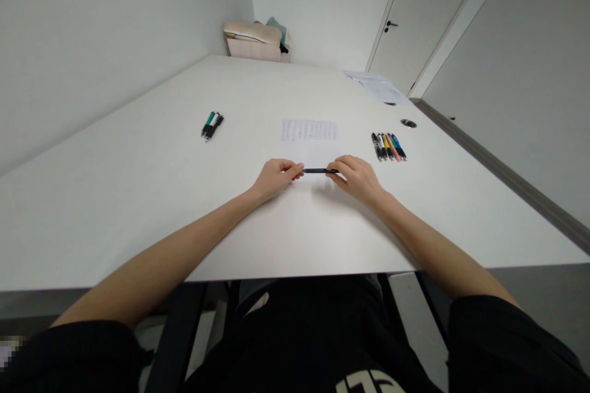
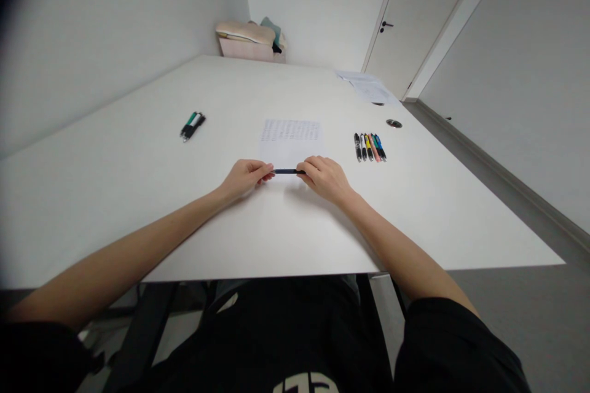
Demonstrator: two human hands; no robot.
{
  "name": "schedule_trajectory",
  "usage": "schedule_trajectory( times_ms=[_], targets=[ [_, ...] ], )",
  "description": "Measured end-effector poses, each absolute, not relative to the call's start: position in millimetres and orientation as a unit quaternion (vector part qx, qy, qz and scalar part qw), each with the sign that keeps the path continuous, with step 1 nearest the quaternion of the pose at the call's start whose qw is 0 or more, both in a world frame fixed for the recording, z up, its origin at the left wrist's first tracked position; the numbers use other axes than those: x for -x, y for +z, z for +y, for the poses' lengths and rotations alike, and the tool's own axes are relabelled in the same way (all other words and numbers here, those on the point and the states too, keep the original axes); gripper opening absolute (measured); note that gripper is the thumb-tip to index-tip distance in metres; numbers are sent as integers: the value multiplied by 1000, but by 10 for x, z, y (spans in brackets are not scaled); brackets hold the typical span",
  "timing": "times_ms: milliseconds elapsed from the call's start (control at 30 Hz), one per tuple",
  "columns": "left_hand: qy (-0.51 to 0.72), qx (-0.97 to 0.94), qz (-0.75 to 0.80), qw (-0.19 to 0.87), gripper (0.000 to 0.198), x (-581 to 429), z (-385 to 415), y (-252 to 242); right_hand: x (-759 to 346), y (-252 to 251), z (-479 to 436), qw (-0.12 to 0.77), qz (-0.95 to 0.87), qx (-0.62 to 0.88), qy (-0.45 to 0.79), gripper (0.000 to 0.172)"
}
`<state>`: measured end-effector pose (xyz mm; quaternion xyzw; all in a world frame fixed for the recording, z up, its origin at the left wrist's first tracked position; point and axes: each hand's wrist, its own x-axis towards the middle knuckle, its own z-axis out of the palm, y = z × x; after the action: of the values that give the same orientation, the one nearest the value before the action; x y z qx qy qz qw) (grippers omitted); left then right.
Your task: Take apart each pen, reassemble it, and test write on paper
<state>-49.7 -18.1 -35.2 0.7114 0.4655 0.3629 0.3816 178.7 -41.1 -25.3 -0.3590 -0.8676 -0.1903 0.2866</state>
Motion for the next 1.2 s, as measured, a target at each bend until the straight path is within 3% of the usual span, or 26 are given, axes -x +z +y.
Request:
schedule_trajectory(
  times_ms=[433, 1200],
  targets=[
    [398, -713, 437, 376, 25, 506, -195, -336, -1802, -278, -398, 281, -872, 367, -159, 22],
    [403, -771, 393, 297, 17, 515, -289, -262, -1800, -292, -405, 238, -881, 396, -106, 26]
  ],
)
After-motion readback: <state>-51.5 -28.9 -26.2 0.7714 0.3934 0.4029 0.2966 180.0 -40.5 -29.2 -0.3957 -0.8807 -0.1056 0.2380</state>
